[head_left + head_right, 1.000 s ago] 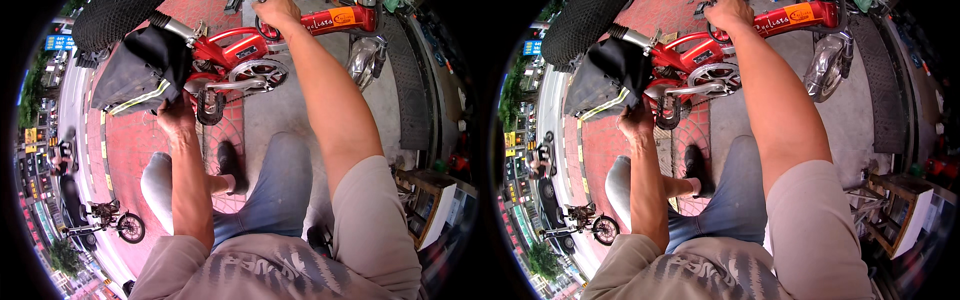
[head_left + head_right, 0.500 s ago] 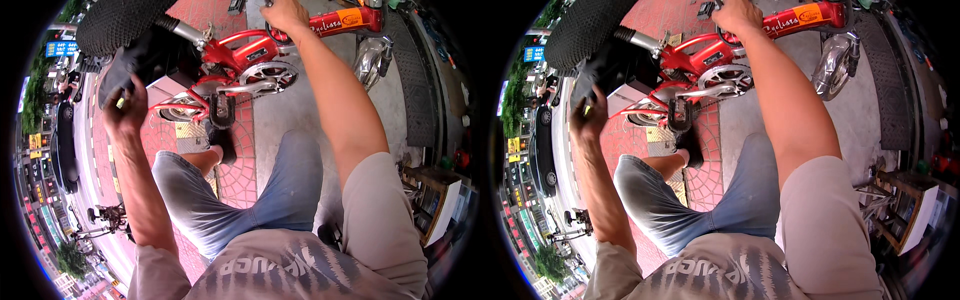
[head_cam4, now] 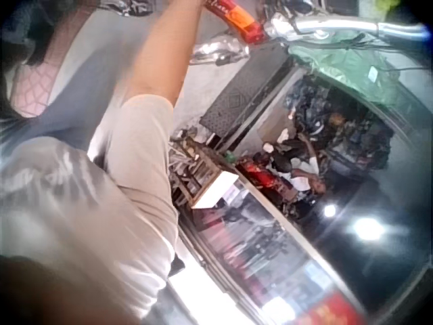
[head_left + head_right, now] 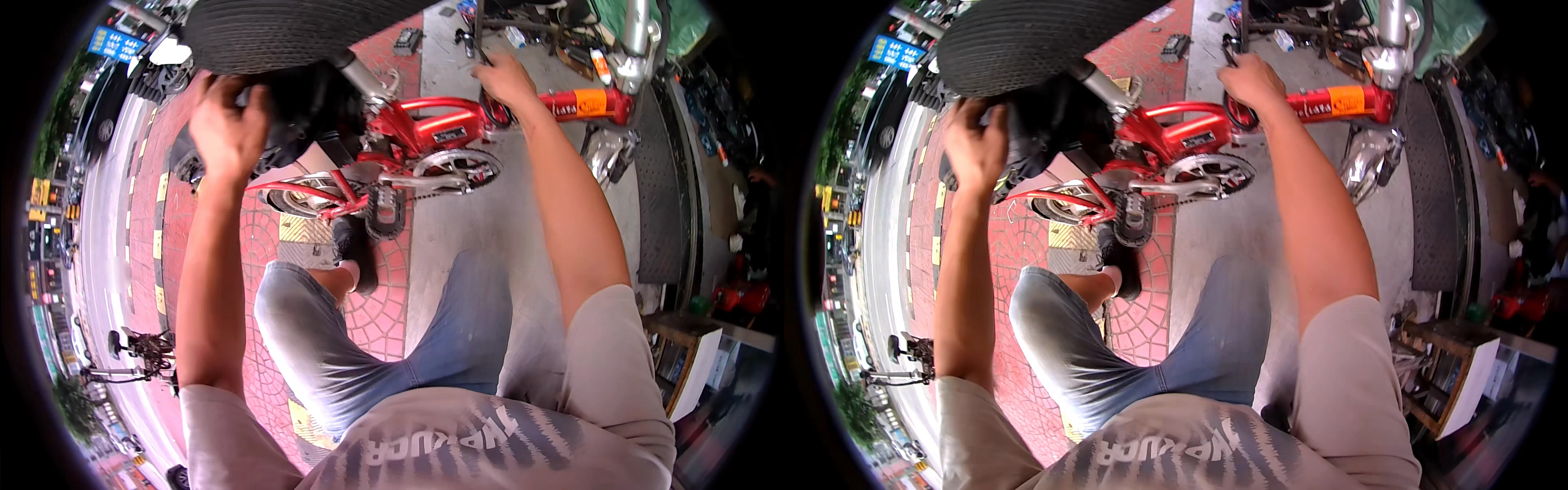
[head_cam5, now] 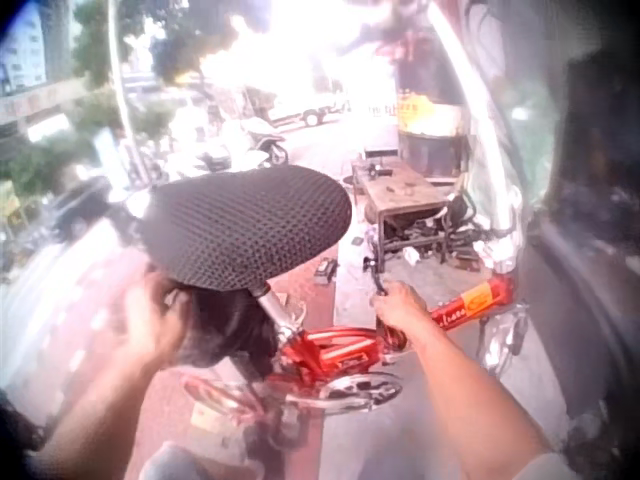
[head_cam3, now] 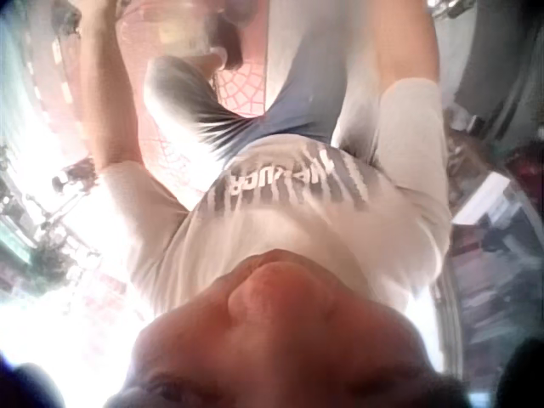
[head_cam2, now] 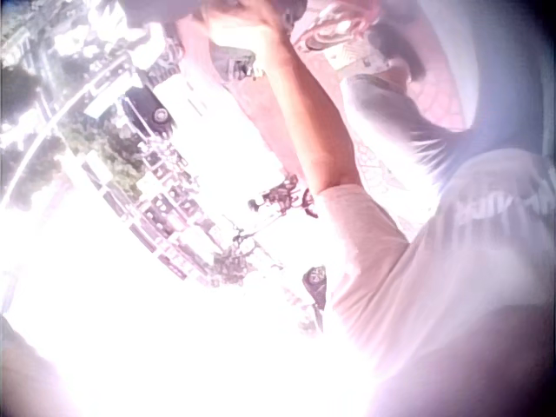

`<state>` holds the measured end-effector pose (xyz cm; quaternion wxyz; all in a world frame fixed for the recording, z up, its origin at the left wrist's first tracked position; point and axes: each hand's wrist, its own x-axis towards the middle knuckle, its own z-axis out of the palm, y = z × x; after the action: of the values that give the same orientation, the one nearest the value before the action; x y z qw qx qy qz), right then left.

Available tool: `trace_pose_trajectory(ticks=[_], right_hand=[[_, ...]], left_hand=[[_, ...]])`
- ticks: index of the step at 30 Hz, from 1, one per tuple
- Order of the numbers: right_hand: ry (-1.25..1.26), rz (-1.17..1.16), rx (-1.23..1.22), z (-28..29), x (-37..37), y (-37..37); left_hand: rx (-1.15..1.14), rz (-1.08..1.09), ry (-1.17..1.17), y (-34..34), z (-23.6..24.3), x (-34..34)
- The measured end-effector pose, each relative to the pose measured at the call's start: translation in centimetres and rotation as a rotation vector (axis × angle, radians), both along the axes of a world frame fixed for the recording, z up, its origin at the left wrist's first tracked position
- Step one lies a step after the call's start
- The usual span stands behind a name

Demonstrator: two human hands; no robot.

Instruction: The person repairs a red folding bicycle in a workshop, focusing on the handlebars and seat. They use a screwdriver to adjust components on the handlebars, then use scissors to cut a cable. The person also adjusts the seat post and uses a phone to scan a QR code.

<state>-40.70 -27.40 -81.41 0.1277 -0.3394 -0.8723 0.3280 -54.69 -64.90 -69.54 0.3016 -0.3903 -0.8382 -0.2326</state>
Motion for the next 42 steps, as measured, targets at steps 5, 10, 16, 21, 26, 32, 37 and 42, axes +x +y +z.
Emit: trace_pose_trajectory(ticks=[5, 10, 16, 21, 26, 32, 37, 42], right_hand=[[0.020, 0.310, -0.173, -0.2, -5.7, 2.0], [-0.053, 0.541, -0.518, 1.0, -13.4, -2.5], [-0.111, 0.830, -0.666, 0.1, -14.7, -4.3], [0.039, 0.740, -0.870, -5.4, -16.8, -4.4], [0.012, 0.787, -0.927, -7.3, -18.7, -4.1], [0.182, 0.755, -1.063, -10.3, -19.4, -3.7], [0.160, 0.751, -1.114, -9.2, -18.8, -4.2], [0.107, 0.715, -1.116, -8.0, -17.1, -4.0]], left_hand=[[-0.167, -0.070, 0.184, -0.2, -6.2, -1.7], [-0.165, 0.082, 0.176, 1.3, -8.7, 0.8], [-0.139, 0.104, 0.111, 1.0, -9.1, 0.9], [-0.130, 0.082, 0.097, 1.5, -9.2, 0.7], [-0.138, 0.097, 0.124, 1.2, -9.5, 0.5], [-0.145, 0.092, 0.131, 1.2, -9.6, 0.3], [-0.125, 0.066, 0.139, 1.3, -9.5, 0.1], [-0.190, 0.025, 0.044, 1.7, -6.6, 0.5]])
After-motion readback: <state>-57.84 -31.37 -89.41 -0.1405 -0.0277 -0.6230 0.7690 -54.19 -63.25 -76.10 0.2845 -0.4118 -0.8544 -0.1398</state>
